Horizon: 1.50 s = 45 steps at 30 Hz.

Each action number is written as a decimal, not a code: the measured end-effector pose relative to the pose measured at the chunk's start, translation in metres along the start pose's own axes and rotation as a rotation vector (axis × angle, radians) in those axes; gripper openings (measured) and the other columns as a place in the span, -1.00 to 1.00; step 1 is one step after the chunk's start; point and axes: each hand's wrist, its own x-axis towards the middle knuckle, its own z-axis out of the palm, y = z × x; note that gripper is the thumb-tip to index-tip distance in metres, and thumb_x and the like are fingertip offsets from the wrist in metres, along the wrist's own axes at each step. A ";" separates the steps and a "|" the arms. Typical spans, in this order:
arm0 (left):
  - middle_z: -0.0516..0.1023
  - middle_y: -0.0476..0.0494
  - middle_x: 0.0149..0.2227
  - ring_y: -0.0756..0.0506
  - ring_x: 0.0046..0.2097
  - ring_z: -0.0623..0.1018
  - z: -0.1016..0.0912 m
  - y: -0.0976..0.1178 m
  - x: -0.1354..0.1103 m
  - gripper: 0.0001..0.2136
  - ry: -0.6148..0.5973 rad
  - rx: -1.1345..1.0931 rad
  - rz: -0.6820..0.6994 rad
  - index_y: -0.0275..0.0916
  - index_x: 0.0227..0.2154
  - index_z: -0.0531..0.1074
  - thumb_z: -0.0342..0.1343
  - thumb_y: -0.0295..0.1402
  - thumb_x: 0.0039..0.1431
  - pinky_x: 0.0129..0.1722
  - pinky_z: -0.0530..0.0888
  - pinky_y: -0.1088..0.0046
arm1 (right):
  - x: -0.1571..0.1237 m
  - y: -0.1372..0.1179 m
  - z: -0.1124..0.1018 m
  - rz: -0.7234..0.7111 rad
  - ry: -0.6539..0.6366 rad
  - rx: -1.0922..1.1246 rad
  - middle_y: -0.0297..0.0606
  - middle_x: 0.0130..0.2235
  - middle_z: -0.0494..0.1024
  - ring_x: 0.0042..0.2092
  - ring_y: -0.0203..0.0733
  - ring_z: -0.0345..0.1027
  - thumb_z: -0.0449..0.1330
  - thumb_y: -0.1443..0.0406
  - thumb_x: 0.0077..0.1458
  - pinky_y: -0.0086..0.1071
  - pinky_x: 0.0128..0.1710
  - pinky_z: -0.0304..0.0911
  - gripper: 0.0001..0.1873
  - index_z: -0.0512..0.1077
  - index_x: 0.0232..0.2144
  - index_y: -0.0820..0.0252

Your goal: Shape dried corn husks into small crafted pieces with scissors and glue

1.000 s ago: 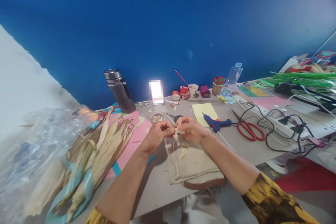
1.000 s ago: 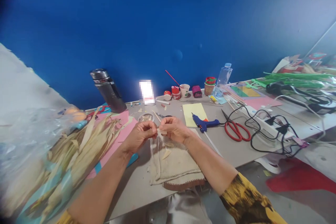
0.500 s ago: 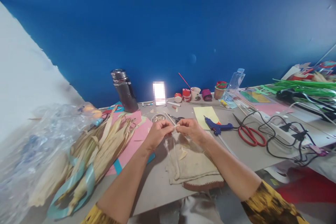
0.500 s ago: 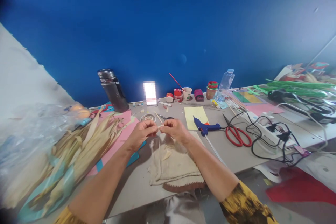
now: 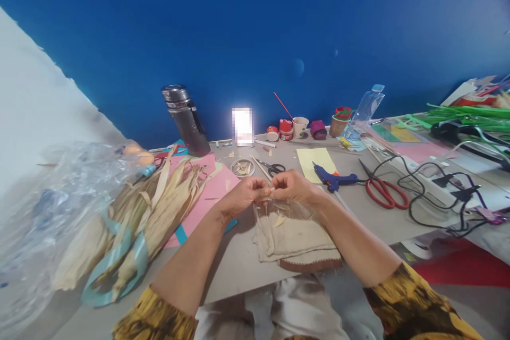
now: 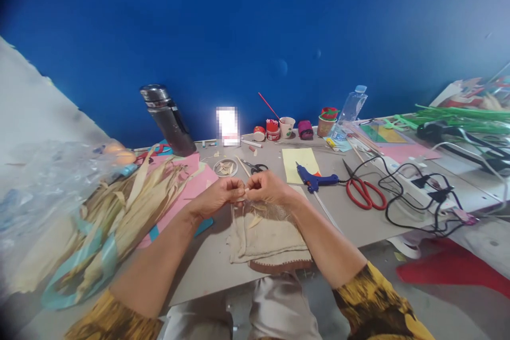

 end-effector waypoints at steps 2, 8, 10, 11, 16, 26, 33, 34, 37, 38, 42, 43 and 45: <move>0.38 -0.01 -0.58 0.01 -0.51 0.42 0.003 -0.001 0.001 -0.61 0.015 -0.038 -0.007 -0.28 -0.57 0.41 0.42 -0.09 -0.12 -0.47 0.32 0.50 | 0.000 0.000 0.000 0.003 0.005 0.027 -0.38 -0.56 0.40 -0.53 -0.39 0.14 0.36 0.24 -0.11 -0.48 -0.55 0.01 -0.79 0.48 -0.49 0.28; 0.39 -0.01 -0.52 0.04 -0.48 0.41 0.005 0.004 0.000 -0.62 0.095 -0.200 0.032 -0.30 -0.53 0.45 0.42 -0.08 -0.09 -0.34 0.46 0.43 | 0.000 -0.006 0.003 0.003 0.080 0.183 -0.41 -0.65 0.33 -0.59 -0.39 0.09 0.38 0.19 -0.10 -0.46 -0.58 -0.03 -0.76 0.46 -0.53 0.24; 0.44 -0.06 -0.48 0.01 -0.44 0.44 0.002 0.004 0.000 -0.62 0.077 -0.201 0.014 -0.31 -0.50 0.47 0.44 -0.09 -0.12 -0.32 0.47 0.42 | 0.001 -0.007 0.004 -0.015 0.094 0.201 -0.43 -0.67 0.31 -0.60 -0.39 0.07 0.40 0.16 -0.11 -0.46 -0.58 -0.06 -0.73 0.47 -0.54 0.24; 0.45 -0.07 -0.47 0.01 -0.43 0.45 0.002 0.004 0.000 -0.63 0.075 -0.202 0.006 -0.31 -0.50 0.48 0.46 -0.12 -0.14 -0.32 0.47 0.42 | 0.001 -0.008 0.004 -0.025 0.096 0.202 -0.43 -0.67 0.30 -0.60 -0.39 0.06 0.40 0.13 -0.10 -0.46 -0.58 -0.08 -0.71 0.47 -0.54 0.24; 0.44 -0.05 -0.53 0.01 -0.45 0.45 0.004 -0.001 0.001 -0.69 0.092 -0.280 -0.007 -0.29 -0.53 0.45 0.46 -0.25 -0.14 -0.28 0.49 0.38 | 0.002 -0.003 0.001 -0.055 0.066 0.192 -0.42 -0.63 0.35 -0.57 -0.40 0.08 0.44 0.05 -0.13 -0.46 -0.57 -0.08 -0.61 0.47 -0.53 0.24; 0.45 -0.02 -0.51 -0.01 -0.45 0.46 -0.005 0.010 -0.004 -0.74 0.135 -0.461 0.020 -0.28 -0.51 0.44 0.43 -0.32 -0.14 -0.25 0.56 0.26 | 0.007 0.000 0.003 -0.089 0.163 0.311 -0.33 -0.55 0.46 -0.59 -0.42 0.08 0.43 0.07 -0.12 -0.44 -0.59 -0.06 -0.64 0.47 -0.55 0.23; 0.45 0.00 -0.50 0.05 -0.47 0.43 0.013 -0.003 0.005 -0.62 0.305 -0.332 0.064 -0.31 -0.44 0.49 0.50 -0.20 -0.21 -0.36 0.48 0.45 | 0.012 0.008 0.013 -0.084 0.229 0.261 -0.44 -0.59 0.36 -0.60 -0.42 0.12 0.42 0.07 -0.09 -0.48 -0.60 -0.04 -0.63 0.43 -0.47 0.21; 0.47 -0.01 -0.49 0.05 -0.48 0.43 0.015 -0.004 0.005 -0.61 0.321 -0.337 0.072 -0.31 -0.45 0.48 0.51 -0.19 -0.23 -0.37 0.47 0.47 | 0.012 0.009 0.014 -0.084 0.219 0.264 -0.45 -0.60 0.36 -0.59 -0.41 0.12 0.43 0.08 -0.10 -0.48 -0.59 -0.02 -0.63 0.42 -0.46 0.20; 0.47 0.00 -0.50 0.07 -0.50 0.41 0.016 -0.005 0.005 -0.59 0.289 -0.399 0.041 -0.31 -0.43 0.49 0.52 -0.19 -0.28 -0.38 0.44 0.48 | 0.013 0.012 0.016 -0.100 0.206 0.336 -0.41 -0.57 0.44 -0.54 -0.36 0.25 0.46 0.12 -0.13 -0.47 -0.53 0.07 -0.63 0.39 -0.48 0.19; 0.46 0.01 -0.51 0.08 -0.51 0.40 0.016 -0.005 0.004 -0.59 0.266 -0.417 0.024 -0.31 -0.43 0.49 0.52 -0.20 -0.28 -0.39 0.44 0.48 | 0.013 0.012 0.017 -0.105 0.190 0.378 -0.38 -0.55 0.48 -0.51 -0.32 0.32 0.46 0.15 -0.14 -0.46 -0.50 0.12 -0.64 0.38 -0.48 0.19; 0.44 0.01 -0.56 0.07 -0.51 0.39 0.020 -0.005 0.003 -0.62 0.233 -0.472 0.025 -0.31 -0.51 0.44 0.52 -0.25 -0.27 -0.39 0.43 0.49 | 0.013 0.008 0.022 -0.119 0.098 0.581 -0.32 -0.51 0.56 -0.44 -0.21 0.46 0.49 0.22 -0.17 -0.38 -0.40 0.25 -0.65 0.37 -0.48 0.17; 0.44 0.01 -0.57 0.07 -0.51 0.40 0.021 -0.005 0.004 -0.62 0.237 -0.490 0.039 -0.31 -0.52 0.43 0.52 -0.25 -0.26 -0.39 0.43 0.49 | 0.014 0.006 0.022 -0.124 0.092 0.626 -0.33 -0.51 0.56 -0.45 -0.21 0.45 0.50 0.23 -0.18 -0.37 -0.39 0.26 -0.64 0.37 -0.48 0.17; 0.43 0.01 -0.58 0.06 -0.50 0.41 0.019 -0.003 0.005 -0.64 0.254 -0.533 0.070 -0.30 -0.52 0.43 0.51 -0.26 -0.23 -0.38 0.45 0.49 | 0.014 0.003 0.021 -0.138 0.092 0.708 -0.35 -0.52 0.53 -0.47 -0.24 0.42 0.51 0.24 -0.19 -0.38 -0.39 0.25 -0.64 0.37 -0.49 0.17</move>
